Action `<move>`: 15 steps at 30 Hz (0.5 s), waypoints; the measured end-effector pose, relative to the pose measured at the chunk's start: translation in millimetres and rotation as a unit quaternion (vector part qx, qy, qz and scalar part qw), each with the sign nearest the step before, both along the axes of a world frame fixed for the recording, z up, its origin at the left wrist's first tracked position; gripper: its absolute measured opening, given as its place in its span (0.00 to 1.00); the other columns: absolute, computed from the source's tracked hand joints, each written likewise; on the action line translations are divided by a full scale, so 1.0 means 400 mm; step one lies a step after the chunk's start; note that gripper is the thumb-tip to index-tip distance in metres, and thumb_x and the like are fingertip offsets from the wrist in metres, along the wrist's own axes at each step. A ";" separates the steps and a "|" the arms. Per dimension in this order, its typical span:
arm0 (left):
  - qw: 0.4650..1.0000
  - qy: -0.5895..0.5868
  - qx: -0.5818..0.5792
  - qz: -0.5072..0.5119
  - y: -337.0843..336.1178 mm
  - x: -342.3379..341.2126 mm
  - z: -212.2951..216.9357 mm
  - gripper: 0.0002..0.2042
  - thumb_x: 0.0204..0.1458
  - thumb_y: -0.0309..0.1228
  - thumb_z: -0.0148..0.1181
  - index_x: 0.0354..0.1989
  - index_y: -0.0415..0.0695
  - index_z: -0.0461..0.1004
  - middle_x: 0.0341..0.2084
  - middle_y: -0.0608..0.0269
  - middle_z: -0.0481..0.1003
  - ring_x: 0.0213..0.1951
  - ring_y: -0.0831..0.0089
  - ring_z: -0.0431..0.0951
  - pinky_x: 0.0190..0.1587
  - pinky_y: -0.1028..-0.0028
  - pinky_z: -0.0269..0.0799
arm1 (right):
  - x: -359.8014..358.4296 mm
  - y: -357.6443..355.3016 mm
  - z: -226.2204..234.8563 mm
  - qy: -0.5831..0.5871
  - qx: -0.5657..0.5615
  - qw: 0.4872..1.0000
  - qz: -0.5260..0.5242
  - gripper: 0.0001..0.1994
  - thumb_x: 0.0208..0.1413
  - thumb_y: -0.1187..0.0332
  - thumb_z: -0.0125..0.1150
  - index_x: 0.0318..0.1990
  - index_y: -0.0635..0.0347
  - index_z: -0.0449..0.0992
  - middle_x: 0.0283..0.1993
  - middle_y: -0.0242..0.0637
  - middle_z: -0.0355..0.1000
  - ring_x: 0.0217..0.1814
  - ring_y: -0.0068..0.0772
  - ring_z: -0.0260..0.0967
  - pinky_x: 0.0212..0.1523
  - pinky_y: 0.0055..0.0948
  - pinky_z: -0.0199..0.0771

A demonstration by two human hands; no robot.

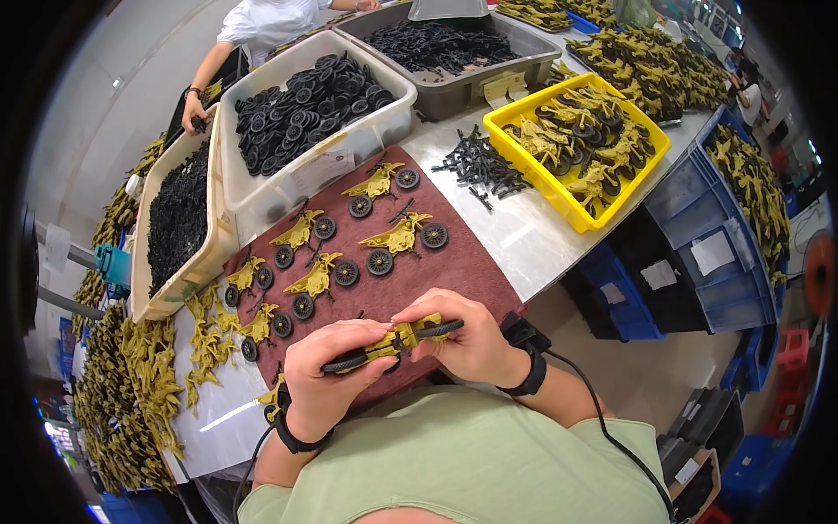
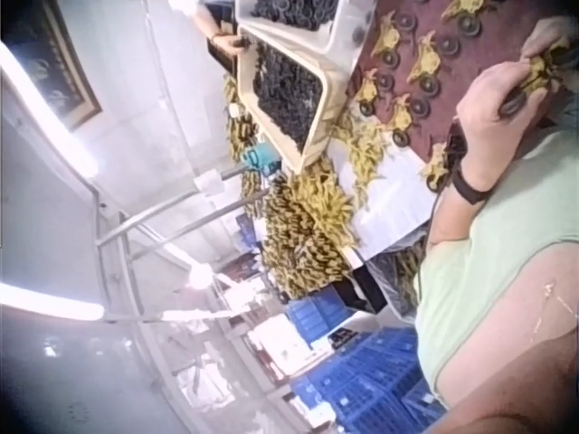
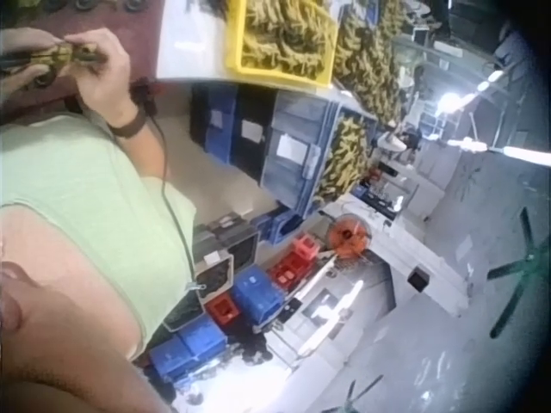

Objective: The recorder is assembling small plastic model motorcycles by attaching wheels and frame components.

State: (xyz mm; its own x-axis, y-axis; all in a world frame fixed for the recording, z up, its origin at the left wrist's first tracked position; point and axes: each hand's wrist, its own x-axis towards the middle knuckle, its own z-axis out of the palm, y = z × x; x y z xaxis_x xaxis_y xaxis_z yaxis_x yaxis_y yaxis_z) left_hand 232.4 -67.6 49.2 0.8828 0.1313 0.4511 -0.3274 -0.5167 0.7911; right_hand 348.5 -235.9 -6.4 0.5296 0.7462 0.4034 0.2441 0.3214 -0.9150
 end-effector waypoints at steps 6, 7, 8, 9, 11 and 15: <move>0.985 0.071 -0.160 -0.009 -0.009 -0.002 0.007 0.17 0.35 0.17 0.71 0.37 0.37 0.77 0.34 0.52 0.79 0.40 0.62 0.79 0.43 0.71 0.75 | -0.008 -0.006 0.007 0.075 -0.013 0.996 0.052 0.18 0.51 0.73 0.66 0.50 0.63 0.72 0.48 0.38 0.70 0.45 0.30 0.71 0.47 0.30 0.72; 0.993 0.040 -0.109 -0.011 -0.003 0.000 -0.003 0.17 0.35 0.17 0.71 0.37 0.37 0.77 0.34 0.53 0.78 0.40 0.61 0.79 0.43 0.70 0.75 | -0.008 -0.004 0.009 0.066 -0.017 0.996 0.058 0.19 0.52 0.72 0.66 0.51 0.63 0.71 0.48 0.38 0.69 0.46 0.29 0.70 0.48 0.30 0.72; 0.998 0.008 -0.058 -0.014 0.001 0.001 -0.008 0.17 0.34 0.16 0.70 0.38 0.37 0.77 0.34 0.53 0.78 0.40 0.61 0.79 0.42 0.70 0.74 | -0.012 0.000 0.018 0.066 -0.017 0.996 0.056 0.19 0.52 0.72 0.66 0.51 0.63 0.71 0.48 0.38 0.69 0.46 0.29 0.70 0.48 0.30 0.72; 0.998 0.008 -0.058 -0.016 0.001 0.001 -0.007 0.17 0.34 0.16 0.70 0.38 0.37 0.77 0.34 0.53 0.78 0.40 0.61 0.79 0.42 0.70 0.74 | -0.017 0.004 0.033 0.109 -0.022 0.993 0.041 0.21 0.51 0.69 0.68 0.52 0.63 0.71 0.49 0.39 0.68 0.48 0.30 0.69 0.50 0.31 0.70; 0.999 -0.035 0.017 0.011 0.000 0.000 -0.004 0.18 0.34 0.15 0.70 0.38 0.37 0.77 0.33 0.54 0.78 0.40 0.60 0.79 0.42 0.69 0.74 | -0.010 0.006 0.041 0.152 -0.026 0.988 0.023 0.23 0.50 0.65 0.69 0.52 0.62 0.70 0.49 0.40 0.67 0.50 0.32 0.68 0.52 0.32 0.69; 0.996 -0.067 0.051 0.034 -0.002 -0.002 0.000 0.18 0.35 0.18 0.70 0.39 0.39 0.78 0.32 0.57 0.78 0.38 0.61 0.79 0.40 0.69 0.75 | -0.003 -0.027 0.085 -0.106 0.038 0.979 -0.170 0.28 0.41 0.55 0.75 0.49 0.58 0.73 0.57 0.46 0.61 0.59 0.42 0.59 0.55 0.37 0.63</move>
State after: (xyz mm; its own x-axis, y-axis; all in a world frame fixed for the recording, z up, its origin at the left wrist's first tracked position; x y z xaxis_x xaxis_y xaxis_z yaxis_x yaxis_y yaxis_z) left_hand 231.7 -68.5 49.2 0.8047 0.1360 0.5779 -0.3873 -0.6174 0.6847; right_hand 347.1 -246.7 27.7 0.6402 0.5055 0.5785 0.5304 0.2540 -0.8088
